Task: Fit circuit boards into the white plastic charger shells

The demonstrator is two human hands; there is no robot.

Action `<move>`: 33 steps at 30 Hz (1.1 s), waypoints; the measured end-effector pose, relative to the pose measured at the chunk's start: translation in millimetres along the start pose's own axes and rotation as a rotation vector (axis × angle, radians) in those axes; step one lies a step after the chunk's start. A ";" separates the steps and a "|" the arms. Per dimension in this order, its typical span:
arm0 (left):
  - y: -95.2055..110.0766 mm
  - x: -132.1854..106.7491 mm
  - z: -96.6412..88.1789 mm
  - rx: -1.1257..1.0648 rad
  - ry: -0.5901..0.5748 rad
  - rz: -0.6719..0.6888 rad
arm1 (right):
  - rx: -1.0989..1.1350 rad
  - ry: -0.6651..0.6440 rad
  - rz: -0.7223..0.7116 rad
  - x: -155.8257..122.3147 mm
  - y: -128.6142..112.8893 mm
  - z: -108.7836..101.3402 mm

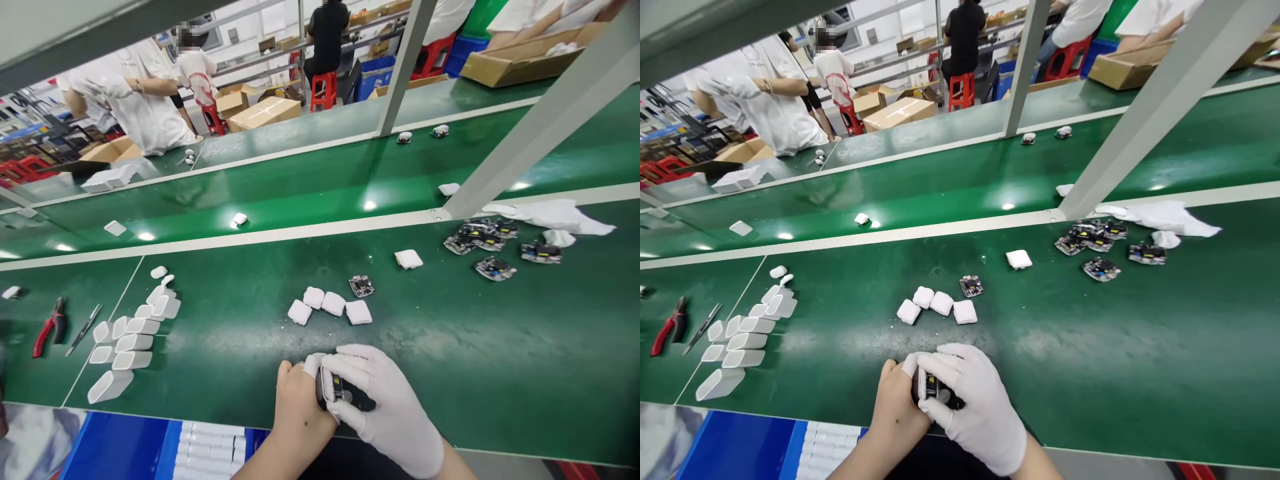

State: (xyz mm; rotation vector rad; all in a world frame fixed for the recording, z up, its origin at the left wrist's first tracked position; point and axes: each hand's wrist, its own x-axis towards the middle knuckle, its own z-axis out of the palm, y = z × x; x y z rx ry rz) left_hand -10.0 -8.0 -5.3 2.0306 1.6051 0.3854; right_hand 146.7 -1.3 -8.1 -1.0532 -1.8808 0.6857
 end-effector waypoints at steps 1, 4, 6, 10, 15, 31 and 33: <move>0.9 -0.2 -0.5 -0.001 0.007 -0.002 | -0.051 0.006 -0.027 -1.6 1.6 0.2; 3.6 -0.5 -2.5 0.021 0.019 -0.023 | -0.146 0.019 -0.042 -6.1 5.0 0.3; 5.4 -0.3 -4.4 0.030 0.016 -0.042 | -0.117 -0.015 0.008 -7.3 4.9 -0.4; 6.1 -2.3 -5.4 -0.017 0.024 -0.039 | 0.072 -0.130 0.268 -2.5 -2.1 -3.8; -0.2 -10.6 -0.4 0.042 0.355 0.172 | 0.500 -0.328 0.585 13.2 -18.7 -9.1; 15.3 -9.9 -36.4 -0.381 -0.024 0.009 | 0.147 -0.205 -0.153 -2.0 -24.8 -26.6; 17.6 -12.1 -41.0 -0.471 -0.092 -0.014 | 0.089 -0.265 -0.251 4.0 -33.3 -32.1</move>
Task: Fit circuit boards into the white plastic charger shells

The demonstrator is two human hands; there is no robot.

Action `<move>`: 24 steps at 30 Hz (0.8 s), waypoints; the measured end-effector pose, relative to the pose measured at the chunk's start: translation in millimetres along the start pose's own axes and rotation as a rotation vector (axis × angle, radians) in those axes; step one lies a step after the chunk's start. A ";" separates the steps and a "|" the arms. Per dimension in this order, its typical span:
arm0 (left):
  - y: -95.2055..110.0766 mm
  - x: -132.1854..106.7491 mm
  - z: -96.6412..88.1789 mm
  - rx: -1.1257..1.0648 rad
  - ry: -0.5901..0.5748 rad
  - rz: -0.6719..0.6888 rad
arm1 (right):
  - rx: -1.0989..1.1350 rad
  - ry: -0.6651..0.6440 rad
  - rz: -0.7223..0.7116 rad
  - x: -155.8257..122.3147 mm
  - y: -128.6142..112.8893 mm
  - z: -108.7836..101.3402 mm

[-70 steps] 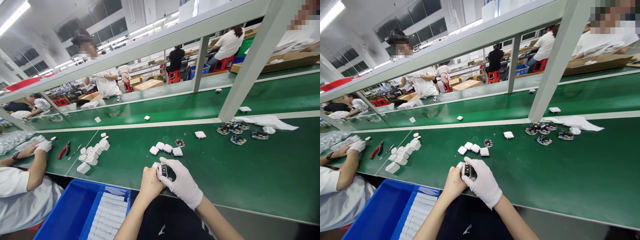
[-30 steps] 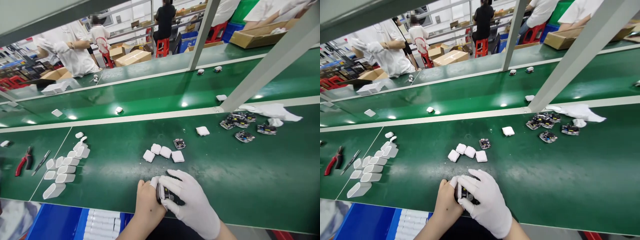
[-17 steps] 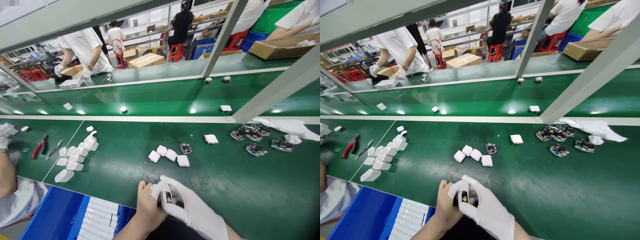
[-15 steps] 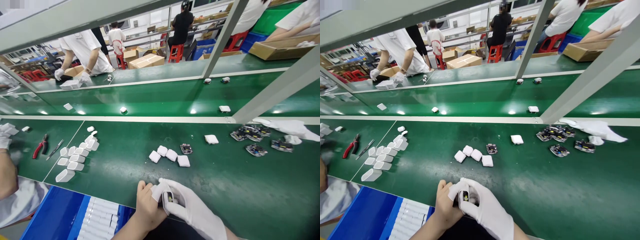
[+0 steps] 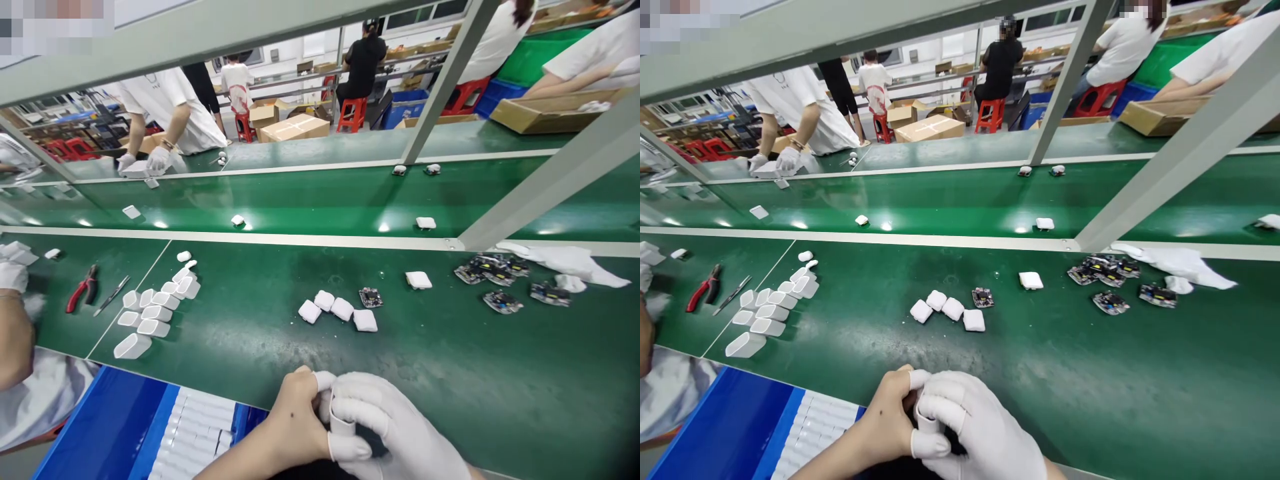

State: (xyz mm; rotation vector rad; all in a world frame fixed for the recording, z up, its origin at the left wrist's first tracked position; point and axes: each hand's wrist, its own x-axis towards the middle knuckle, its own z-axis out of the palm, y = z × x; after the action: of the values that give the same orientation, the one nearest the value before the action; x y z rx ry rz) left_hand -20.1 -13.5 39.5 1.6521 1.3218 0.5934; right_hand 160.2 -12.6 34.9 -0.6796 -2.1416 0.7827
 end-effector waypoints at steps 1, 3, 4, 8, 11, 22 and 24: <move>1.7 -1.6 -0.9 -0.057 -0.038 -0.022 | -0.037 -0.002 -0.019 2.8 -3.8 -1.5; 4.9 -5.4 -1.6 -0.172 -0.114 -0.074 | -0.096 0.016 -0.042 6.1 -11.0 -1.2; 6.4 -7.4 -1.4 -0.213 -0.148 -0.094 | -0.114 0.026 -0.044 6.5 -14.5 0.4; 10.2 -14.7 2.8 -0.200 -0.193 -0.073 | -0.115 -0.002 -0.002 1.3 -23.6 11.5; 10.8 -17.1 6.3 -0.244 -0.174 -0.079 | -0.098 0.022 0.032 -4.6 -22.6 18.3; 21.3 -19.3 16.1 -0.210 -0.103 -0.086 | -0.308 0.179 -0.056 -4.4 -28.1 16.3; 14.2 -19.8 19.7 -0.210 -0.091 -0.100 | -0.204 0.189 0.029 -8.0 -28.3 18.8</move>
State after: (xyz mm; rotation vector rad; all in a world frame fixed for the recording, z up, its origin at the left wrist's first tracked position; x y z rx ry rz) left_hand -3.2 -39.1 45.8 1.4181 1.2246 0.5708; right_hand 144.0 -42.9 41.1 -0.8569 -2.0584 0.4975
